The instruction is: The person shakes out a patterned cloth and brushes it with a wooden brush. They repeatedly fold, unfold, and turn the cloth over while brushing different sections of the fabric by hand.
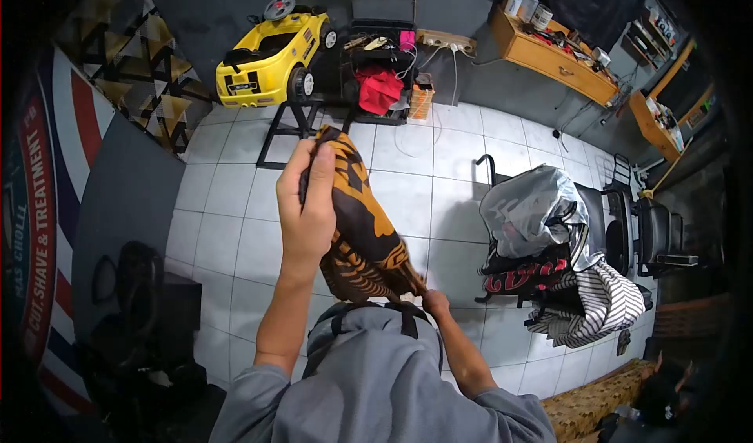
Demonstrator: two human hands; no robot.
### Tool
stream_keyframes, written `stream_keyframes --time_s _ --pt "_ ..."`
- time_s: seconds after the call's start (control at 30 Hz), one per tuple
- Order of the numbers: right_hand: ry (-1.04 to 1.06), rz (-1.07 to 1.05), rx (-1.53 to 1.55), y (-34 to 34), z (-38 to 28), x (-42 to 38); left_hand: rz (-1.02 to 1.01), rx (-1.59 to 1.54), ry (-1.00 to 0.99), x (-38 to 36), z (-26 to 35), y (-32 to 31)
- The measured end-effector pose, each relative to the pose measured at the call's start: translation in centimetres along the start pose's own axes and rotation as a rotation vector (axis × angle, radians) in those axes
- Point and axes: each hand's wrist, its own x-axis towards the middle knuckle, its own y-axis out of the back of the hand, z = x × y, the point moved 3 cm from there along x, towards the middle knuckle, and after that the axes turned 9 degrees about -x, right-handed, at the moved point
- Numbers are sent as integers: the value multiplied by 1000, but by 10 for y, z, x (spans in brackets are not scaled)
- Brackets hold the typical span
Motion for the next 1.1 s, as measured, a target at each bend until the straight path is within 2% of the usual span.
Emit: stream_keyframes --time_s 0.07,0.1,0.13,0.17,0.2,0.23,0.33,0.4,0.43,0.47,0.57,0.63,0.67,0.7,0.73,0.83,0.97,1.0,1.03,1.07,1.1 --pt "-82 81 131 12 -2 8 -35 77 -26 3 -10 19" --pt "-127 229 235 23 -9 11 -24 56 20 3 -18 23" --pt "-116 376 333 38 -20 12 -16 32 67 2 -28 27" --pt "-50 466 639 62 -36 4 -15 13 128 2 -43 34" --pt "67 623 711 108 -64 -27 49 -108 210 -3 -44 24" --pt "169 517 980 143 -89 -53 65 -110 215 -4 -56 28" --pt "413 296 1309 190 -133 -107 84 -103 204 -8 -70 19" --pt "701 583 882 212 -162 -136 15 3 86 -4 -72 9" --pt "767 615 811 201 -170 -129 1 -34 69 -2 -70 5" --pt "785 601 908 184 -174 -120 5 -29 59 1 -66 5" --pt "562 394 450 126 -159 -80 40 -50 40 9 -45 8" --pt "428 207 54 65 -125 -42 118 -71 -82 14 -31 11" --pt "459 143 45 19 -97 -12 162 -99 -133 15 -24 14" --pt "468 145 54 -10 -72 1 219 -219 -43 13 -17 15" --pt "480 148 62 -25 -54 5 228 -244 -121 16 -19 26" --pt "304 -34 -14 -36 -29 2 305 -278 -165 11 -9 38" --pt "104 113 107 -2 -54 3 399 -221 -122 15 -8 47" --pt "120 182 371 1 -59 10 382 -195 -127 16 -12 51" --pt "110 227 616 73 -105 -39 389 -185 -102 16 -16 56" --pt "259 425 745 74 -113 -26 394 -176 -75 16 -20 60" --pt "351 324 1032 112 -144 -51 407 -196 -48 17 -25 63"
